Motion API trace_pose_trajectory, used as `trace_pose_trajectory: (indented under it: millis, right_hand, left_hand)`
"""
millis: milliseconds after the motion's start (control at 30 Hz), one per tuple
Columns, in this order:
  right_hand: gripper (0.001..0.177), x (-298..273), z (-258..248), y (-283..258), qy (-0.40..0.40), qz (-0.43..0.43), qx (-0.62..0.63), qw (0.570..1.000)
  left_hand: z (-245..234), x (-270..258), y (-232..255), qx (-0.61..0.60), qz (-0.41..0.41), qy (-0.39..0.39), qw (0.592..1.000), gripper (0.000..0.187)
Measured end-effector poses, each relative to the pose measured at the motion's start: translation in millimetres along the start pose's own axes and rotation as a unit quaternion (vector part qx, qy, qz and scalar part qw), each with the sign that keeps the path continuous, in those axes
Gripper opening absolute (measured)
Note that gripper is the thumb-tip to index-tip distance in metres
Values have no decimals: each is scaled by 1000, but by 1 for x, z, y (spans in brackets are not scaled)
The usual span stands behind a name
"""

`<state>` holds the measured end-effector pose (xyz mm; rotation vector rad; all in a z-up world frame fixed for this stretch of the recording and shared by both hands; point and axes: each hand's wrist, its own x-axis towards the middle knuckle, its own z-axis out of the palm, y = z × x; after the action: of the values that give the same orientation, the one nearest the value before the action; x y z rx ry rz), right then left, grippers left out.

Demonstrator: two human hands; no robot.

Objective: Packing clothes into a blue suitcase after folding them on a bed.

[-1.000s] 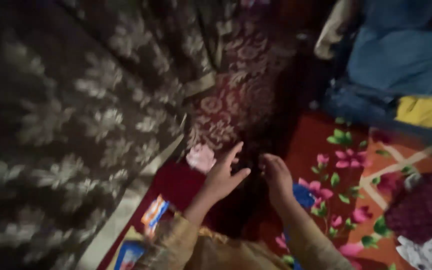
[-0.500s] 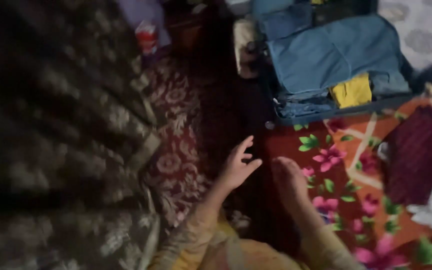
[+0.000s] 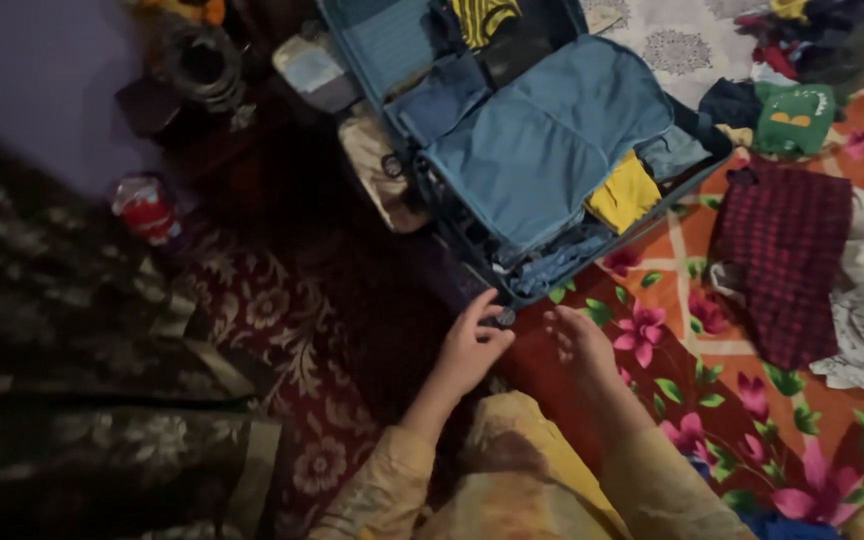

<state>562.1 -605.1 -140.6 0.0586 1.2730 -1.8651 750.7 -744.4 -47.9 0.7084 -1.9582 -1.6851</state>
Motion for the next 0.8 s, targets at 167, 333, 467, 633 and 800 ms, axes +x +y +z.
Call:
trace_pose_trajectory:
  millis: [167,333,467,633,800]
  right_hand:
    - [20,119,2,10,80,19,81,993]
    - [26,323,-71,97,53,-43,158,985]
    - [67,328,7,33,296,31,54,953]
    - [73,337,60,8,421,11,-39,906]
    - [64,327,184,-82,325,-252,-83,908]
  left_hand:
    - [-26,82,14,26,-20,-78,996,73]
    - [-47,199,-37,70,-33,-125,989,75]
    - [-63,282,-20,111,-18,-156,981,77]
    - [-84,353,10,127,-28,-179,975,78]
    - [-89,399,38,338,222,-197,893,107]
